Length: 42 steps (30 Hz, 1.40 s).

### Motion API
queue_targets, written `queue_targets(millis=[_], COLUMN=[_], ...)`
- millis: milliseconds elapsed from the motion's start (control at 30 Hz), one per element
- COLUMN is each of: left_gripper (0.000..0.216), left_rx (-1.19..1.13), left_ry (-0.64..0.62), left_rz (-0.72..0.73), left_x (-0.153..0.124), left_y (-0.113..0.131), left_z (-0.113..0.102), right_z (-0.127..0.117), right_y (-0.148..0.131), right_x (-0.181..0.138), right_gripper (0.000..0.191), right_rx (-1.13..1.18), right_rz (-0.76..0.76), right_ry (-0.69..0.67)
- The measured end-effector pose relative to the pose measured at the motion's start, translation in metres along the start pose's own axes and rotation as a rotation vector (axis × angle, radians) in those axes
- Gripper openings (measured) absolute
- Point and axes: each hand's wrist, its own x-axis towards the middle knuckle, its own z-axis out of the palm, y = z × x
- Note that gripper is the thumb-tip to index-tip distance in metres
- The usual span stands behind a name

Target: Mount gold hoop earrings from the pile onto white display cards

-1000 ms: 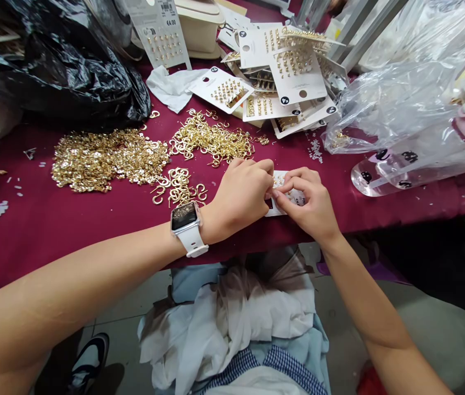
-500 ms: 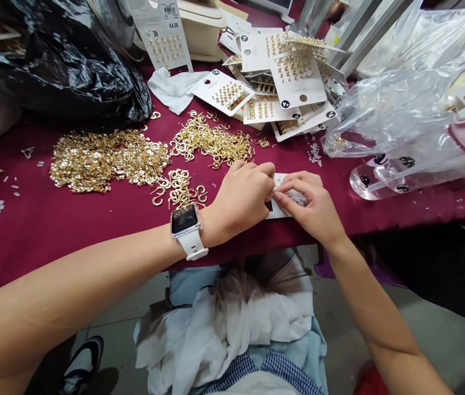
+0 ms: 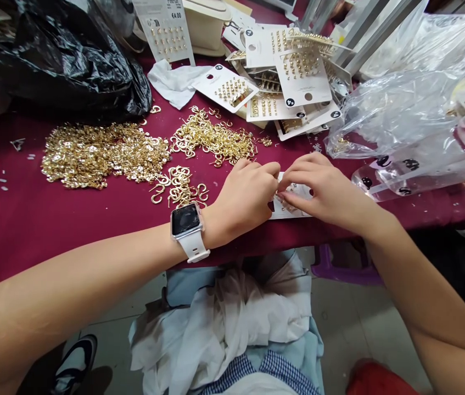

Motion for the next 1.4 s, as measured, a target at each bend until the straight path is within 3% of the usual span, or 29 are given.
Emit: queue_targets(millis=[167,433,1067,1400], left_gripper=[0.019,0.023,0.023,0.022], left_rx=[0.006,0.003,0.004,0.028], left_ry=[-0.006,0.011,-0.030,-0.010], left_rz=[0.010,0.017,-0.032,0.012], left_x=[-0.001,-0.001,0.001,0.000], left_y=[0.000,0.000,0.003,0.001], left_z=[0.001,0.002,0.001,0.004], right_z=[-0.012,-0.016,-0.015,-0.021], right_y=[0.005,0.006,0.001,-0.002], right_x=[0.013,0.020,0.029,0.032], right_gripper=[0.023,0.030,0.033,0.024], right_rx=[-0.130,-0.281,-0.268,-0.278], right_rz=[-0.221,-0.406,-0.422,-0.313], right_ry=[-0.180,-0.243,-0.351,-0.351])
